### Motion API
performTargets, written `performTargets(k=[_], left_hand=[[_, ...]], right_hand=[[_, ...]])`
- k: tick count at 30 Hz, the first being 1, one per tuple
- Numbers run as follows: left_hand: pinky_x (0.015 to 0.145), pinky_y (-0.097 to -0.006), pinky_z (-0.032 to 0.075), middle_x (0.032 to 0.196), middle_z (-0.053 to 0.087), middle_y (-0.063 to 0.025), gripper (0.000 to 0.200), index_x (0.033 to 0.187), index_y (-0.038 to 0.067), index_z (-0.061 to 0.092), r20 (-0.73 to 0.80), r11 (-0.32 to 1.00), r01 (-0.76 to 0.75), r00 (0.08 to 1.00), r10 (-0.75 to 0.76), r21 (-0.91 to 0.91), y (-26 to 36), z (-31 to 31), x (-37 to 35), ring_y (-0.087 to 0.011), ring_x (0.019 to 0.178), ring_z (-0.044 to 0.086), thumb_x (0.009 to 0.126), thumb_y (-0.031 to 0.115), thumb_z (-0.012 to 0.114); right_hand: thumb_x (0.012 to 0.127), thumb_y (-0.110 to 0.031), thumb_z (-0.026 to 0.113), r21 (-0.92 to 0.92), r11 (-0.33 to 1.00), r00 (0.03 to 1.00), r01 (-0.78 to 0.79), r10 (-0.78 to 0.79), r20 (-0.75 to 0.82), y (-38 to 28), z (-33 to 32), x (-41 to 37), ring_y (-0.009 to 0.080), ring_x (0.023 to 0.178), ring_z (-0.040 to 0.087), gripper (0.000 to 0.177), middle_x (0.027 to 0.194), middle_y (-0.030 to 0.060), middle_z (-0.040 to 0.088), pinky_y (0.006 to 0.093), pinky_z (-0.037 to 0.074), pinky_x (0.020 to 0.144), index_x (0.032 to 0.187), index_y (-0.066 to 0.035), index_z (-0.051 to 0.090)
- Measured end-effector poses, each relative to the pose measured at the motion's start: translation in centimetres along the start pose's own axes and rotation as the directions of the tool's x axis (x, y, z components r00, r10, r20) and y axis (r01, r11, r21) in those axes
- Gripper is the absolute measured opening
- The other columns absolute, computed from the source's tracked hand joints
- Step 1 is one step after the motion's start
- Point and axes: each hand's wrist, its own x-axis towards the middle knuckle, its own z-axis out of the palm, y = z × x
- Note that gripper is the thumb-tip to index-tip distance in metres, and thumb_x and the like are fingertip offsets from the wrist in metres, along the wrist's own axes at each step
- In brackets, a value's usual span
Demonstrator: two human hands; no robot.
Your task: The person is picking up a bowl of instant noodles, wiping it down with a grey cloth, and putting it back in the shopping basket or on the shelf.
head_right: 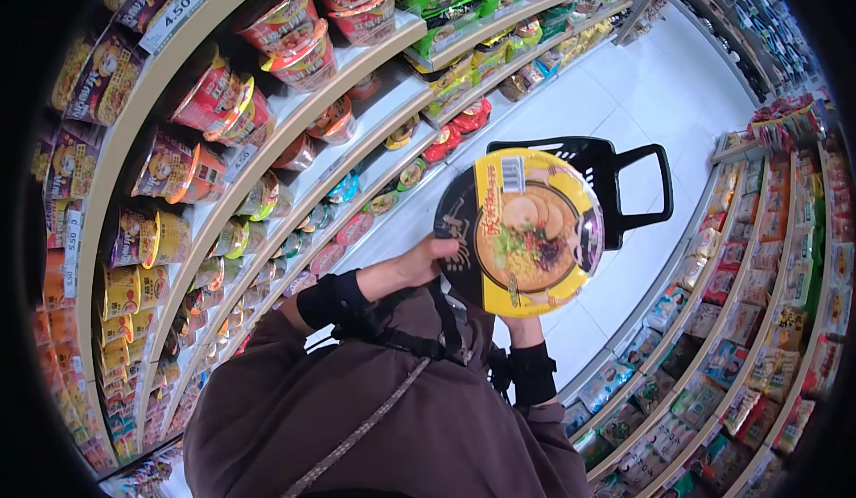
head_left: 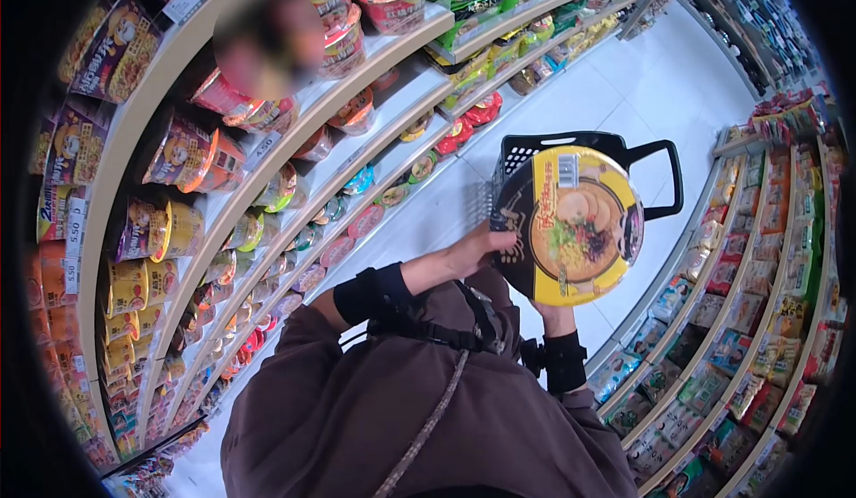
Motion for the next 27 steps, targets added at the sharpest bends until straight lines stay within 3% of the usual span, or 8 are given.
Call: performTargets(k=[7, 8, 11, 16, 18, 22, 24, 27], left_hand=[[0.090, -0.0340, 0.036, 0.116, 0.045, -0.0113, 0.062, 0.119, 0.001, 0.033, -0.007, 0.974, 0.196, 0.980, -0.198, -0.111, -3.2, -2.2, 2.9, -0.0198, 0.104, 0.045, 0.070, 0.027, 0.058], [0.089, -0.0319, 0.036, 0.120, 0.039, -0.0088, 0.060, 0.124, 0.004, 0.024, 0.068, 0.940, 0.269, 0.963, -0.261, -0.209, -3.8, -3.2, 3.3, -0.0172, 0.107, 0.042, 0.074, 0.020, 0.054], [0.087, -0.0311, 0.037, 0.119, 0.040, -0.0080, 0.068, 0.126, 0.004, 0.020, 0.056, 0.941, 0.323, 0.946, -0.319, -0.104, -5.3, -4.6, 4.4, -0.0154, 0.105, 0.043, 0.072, 0.023, 0.057], [0.099, -0.0317, 0.013, 0.133, 0.013, -0.0143, 0.094, 0.130, 0.003, 0.003, 0.069, 0.874, 0.443, 0.883, -0.463, 0.199, -7.1, -7.0, 6.7, -0.0212, 0.123, 0.014, 0.066, 0.040, 0.061], [0.100, -0.0320, 0.009, 0.135, 0.006, -0.0165, 0.094, 0.130, 0.003, 0.004, -0.081, 0.749, 0.556, 0.818, -0.569, 0.361, -7.2, -7.5, 7.5, -0.0229, 0.125, 0.004, 0.066, 0.042, 0.060], [0.101, -0.0330, 0.006, 0.135, -0.003, -0.0164, 0.093, 0.130, 0.005, 0.007, -0.063, 0.690, 0.596, 0.773, -0.631, 0.411, -9.5, -9.6, 10.0, -0.0235, 0.126, -0.003, 0.064, 0.043, 0.061], [0.100, -0.0333, 0.007, 0.136, 0.000, -0.0131, 0.111, 0.131, 0.008, -0.005, -0.012, 0.763, 0.565, 0.806, -0.592, 0.315, -11.7, -11.4, 10.7, -0.0224, 0.125, 0.006, 0.055, 0.052, 0.064], [0.100, -0.0334, 0.007, 0.136, -0.001, -0.0110, 0.113, 0.131, 0.010, -0.004, -0.069, 0.771, 0.571, 0.814, -0.577, 0.282, -13.3, -13.4, 11.5, -0.0216, 0.125, 0.006, 0.054, 0.053, 0.066]], right_hand=[[0.085, -0.027, 0.039, 0.056, 0.994, 0.987, -0.094, 0.101, -0.124, -0.4, -4.8, 1.7, 0.0200, 0.102, 0.046, 0.038, 0.111, 0.0081, 0.047, 0.0330, 0.038, 0.087, 0.116, -0.005, 0.038], [0.085, -0.027, 0.039, 0.065, 0.993, 0.984, -0.096, 0.105, -0.143, -0.6, -5.5, 2.1, 0.0199, 0.102, 0.046, 0.038, 0.111, 0.0081, 0.048, 0.0330, 0.038, 0.086, 0.115, -0.005, 0.038], [0.084, -0.026, 0.040, 0.099, 0.989, 0.968, -0.112, 0.131, -0.215, -0.2, -8.6, 2.2, 0.0194, 0.101, 0.047, 0.037, 0.110, 0.0080, 0.048, 0.0328, 0.038, 0.086, 0.115, -0.005, 0.039], [0.084, -0.023, 0.042, 0.150, 0.982, 0.925, -0.114, 0.160, -0.344, 0.2, -13.7, 1.4, 0.0187, 0.100, 0.047, 0.035, 0.109, 0.0079, 0.049, 0.0326, 0.039, 0.084, 0.114, -0.005, 0.039], [0.083, -0.022, 0.043, 0.166, 0.980, 0.908, -0.108, 0.166, -0.385, 0.2, -15.7, 1.4, 0.0184, 0.100, 0.048, 0.035, 0.108, 0.0079, 0.049, 0.0325, 0.040, 0.084, 0.114, -0.006, 0.040], [0.083, -0.021, 0.045, 0.173, 0.981, 0.874, -0.091, 0.162, -0.457, 0.2, -18.7, 2.2, 0.0179, 0.099, 0.048, 0.034, 0.107, 0.0078, 0.050, 0.0323, 0.040, 0.083, 0.113, -0.006, 0.040], [0.083, -0.020, 0.045, 0.170, 0.982, 0.861, -0.084, 0.158, -0.484, 0.2, -20.1, 3.1, 0.0176, 0.098, 0.049, 0.033, 0.107, 0.0078, 0.050, 0.0322, 0.041, 0.082, 0.113, -0.006, 0.040], [0.082, -0.019, 0.046, 0.144, 0.987, 0.851, -0.069, 0.134, -0.507, -0.7, -21.9, 5.1, 0.0172, 0.098, 0.049, 0.033, 0.106, 0.0077, 0.051, 0.0320, 0.041, 0.081, 0.112, -0.006, 0.041]])
